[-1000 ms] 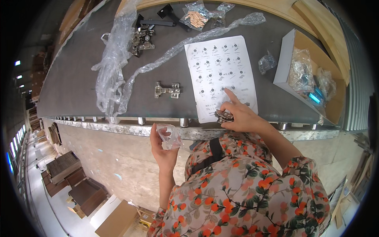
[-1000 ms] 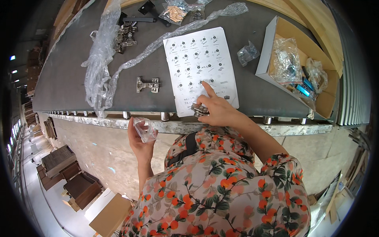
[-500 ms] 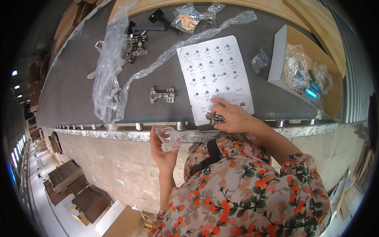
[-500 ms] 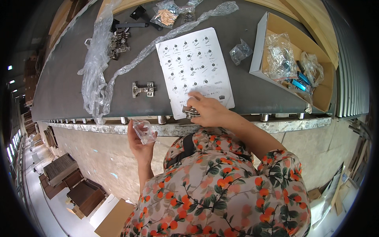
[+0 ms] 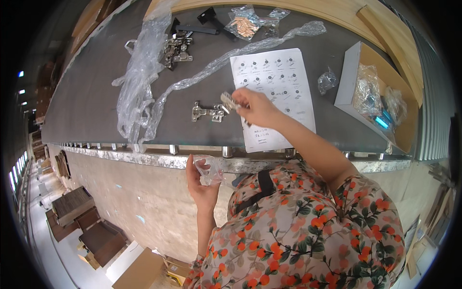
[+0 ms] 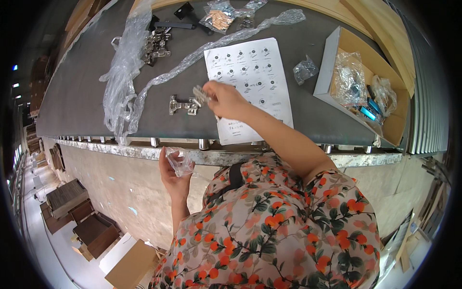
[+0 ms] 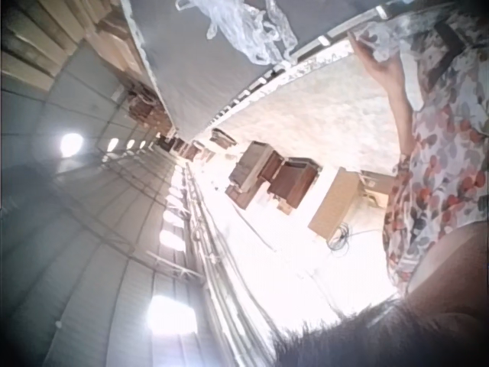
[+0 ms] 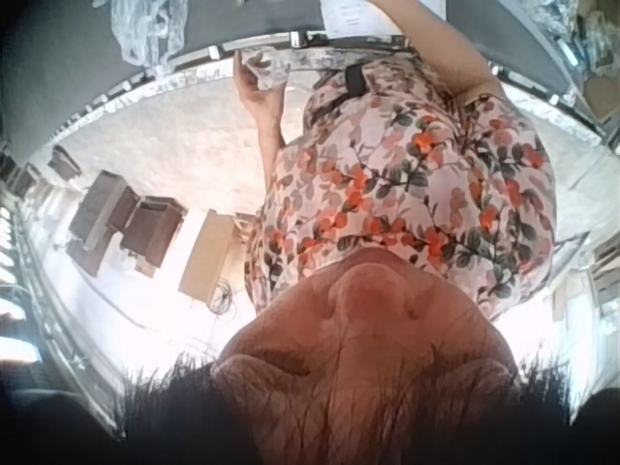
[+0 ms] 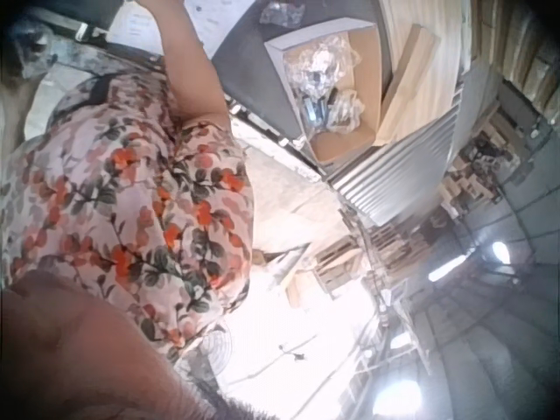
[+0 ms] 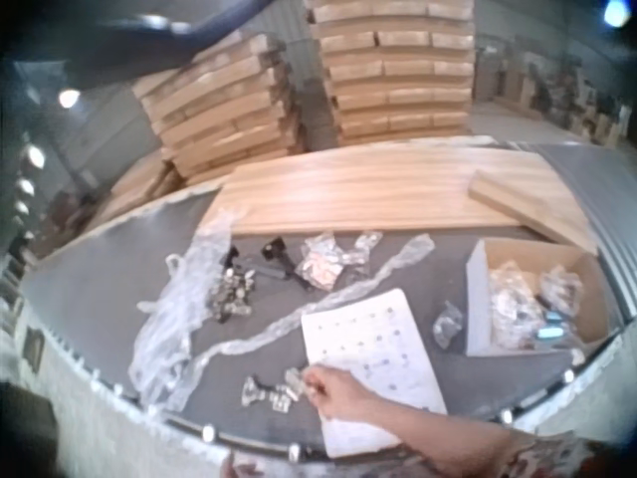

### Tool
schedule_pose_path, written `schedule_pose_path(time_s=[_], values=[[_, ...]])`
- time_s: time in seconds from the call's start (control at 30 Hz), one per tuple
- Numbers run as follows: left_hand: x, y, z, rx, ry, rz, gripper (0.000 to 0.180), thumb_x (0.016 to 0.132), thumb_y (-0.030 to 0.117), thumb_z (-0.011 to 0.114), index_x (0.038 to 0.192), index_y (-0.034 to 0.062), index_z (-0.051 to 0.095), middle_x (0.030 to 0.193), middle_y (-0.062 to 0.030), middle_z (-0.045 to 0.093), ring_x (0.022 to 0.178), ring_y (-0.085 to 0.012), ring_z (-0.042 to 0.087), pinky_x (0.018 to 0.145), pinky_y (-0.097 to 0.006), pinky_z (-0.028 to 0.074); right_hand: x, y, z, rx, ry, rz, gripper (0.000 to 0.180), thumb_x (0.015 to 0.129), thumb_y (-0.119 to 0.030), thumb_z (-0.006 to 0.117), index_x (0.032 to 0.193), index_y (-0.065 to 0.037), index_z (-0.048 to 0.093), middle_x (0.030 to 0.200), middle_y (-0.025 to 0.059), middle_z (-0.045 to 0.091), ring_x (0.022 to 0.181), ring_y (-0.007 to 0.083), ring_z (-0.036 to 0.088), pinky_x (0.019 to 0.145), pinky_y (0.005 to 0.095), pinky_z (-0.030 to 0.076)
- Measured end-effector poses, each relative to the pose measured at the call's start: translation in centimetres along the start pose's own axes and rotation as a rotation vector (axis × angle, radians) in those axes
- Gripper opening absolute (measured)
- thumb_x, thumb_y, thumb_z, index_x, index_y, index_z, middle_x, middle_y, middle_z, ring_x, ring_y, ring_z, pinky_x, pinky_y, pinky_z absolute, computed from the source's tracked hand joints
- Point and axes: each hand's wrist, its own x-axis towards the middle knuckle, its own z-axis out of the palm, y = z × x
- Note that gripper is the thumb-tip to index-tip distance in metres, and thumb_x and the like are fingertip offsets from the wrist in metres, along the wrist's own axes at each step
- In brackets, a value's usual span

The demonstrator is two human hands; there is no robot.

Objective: The person organizes furniture hardware by hand, picking up hinges and screws from boxes and bags and placing them on a workspace next to a reference sheet.

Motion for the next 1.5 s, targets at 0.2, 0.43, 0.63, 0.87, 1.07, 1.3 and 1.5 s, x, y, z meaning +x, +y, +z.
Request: schedule_pose_path(time_s=[0.2,0.43,0.63,0.87,1.07,1.3,1.5], values=[[-0.2,-1.1,-0.6,0.001,0.039,0.024,0.085,0.066,-0.001,0.076,0.139,0.0045,0.033,0.111,-0.0085,0.055,0.093,-0.0158,0.055,0.080,-0.029,0.047,4.7,-0.5,-1.4,-0.097,0.013,-0.080,0.027,0.080,-0.002,0.058,0.107,-0.003,0.055,0.095,0.0111,0.066,0.086,0.0201,0.064,0.076,0.0320,0.051],[0.2,-0.7,-0.3,-0.014,0.034,0.013,0.085,0.065,0.003,0.078,0.138,0.0041,0.034,0.110,-0.0078,0.056,0.092,-0.0159,0.055,0.079,-0.029,0.046,6.4,-1.9,-0.5,-0.154,-0.003,-0.057,0.027,0.080,-0.002,0.058,0.107,-0.002,0.055,0.096,0.0120,0.065,0.085,0.0210,0.064,0.073,0.0330,0.051],[0.2,-0.5,-0.4,-0.012,0.045,0.031,0.084,0.065,0.006,0.078,0.137,0.0044,0.035,0.109,-0.0076,0.057,0.091,-0.0160,0.055,0.079,-0.029,0.045,6.5,-1.1,2.2,-0.256,0.016,-0.093,0.027,0.077,-0.002,0.061,0.104,-0.003,0.057,0.091,0.0131,0.064,0.083,0.0238,0.064,0.072,0.0337,0.050],[0.5,-0.1,-0.8,0.036,0.021,0.007,0.087,0.064,0.001,0.077,0.138,0.0066,0.033,0.110,-0.0076,0.055,0.091,-0.0153,0.053,0.079,-0.029,0.047,5.7,0.1,0.4,-0.157,0.083,-0.102,0.023,0.076,-0.009,0.066,0.098,-0.004,0.060,0.089,0.0114,0.065,0.081,0.0219,0.063,0.071,0.0326,0.050],[-0.4,0.9,0.5,-0.079,0.033,-0.005,0.086,0.064,-0.005,0.073,0.139,0.0069,0.033,0.112,-0.0089,0.053,0.094,-0.0171,0.051,0.083,-0.031,0.046,-2.0,1.0,-2.1,-0.099,0.292,-0.324,0.015,0.079,-0.012,0.064,0.092,-0.004,0.061,0.085,0.0093,0.061,0.078,0.0203,0.059,0.065,0.0317,0.049],[1.9,3.4,2.2,-0.013,-0.089,0.067,0.085,0.064,-0.008,0.073,0.138,0.0049,0.033,0.113,-0.0095,0.052,0.099,-0.0179,0.051,0.086,-0.029,0.044,-16.8,-3.2,-18.5,-0.129,0.631,0.026,0.013,0.085,-0.011,0.064,0.096,-0.005,0.065,0.088,0.0030,0.066,0.080,0.0085,0.060,0.066,0.0245,0.050],[2.7,5.8,4.6,0.013,-0.145,0.124,0.085,0.065,-0.010,0.070,0.139,0.0053,0.031,0.113,-0.0094,0.052,0.099,-0.0170,0.051,0.084,-0.028,0.046,-25.4,7.2,-35.0,-0.231,0.970,0.378,0.016,0.083,-0.013,0.062,0.095,-0.003,0.067,0.078,0.0051,0.066,0.072,0.0119,0.060,0.066,0.0267,0.047]])
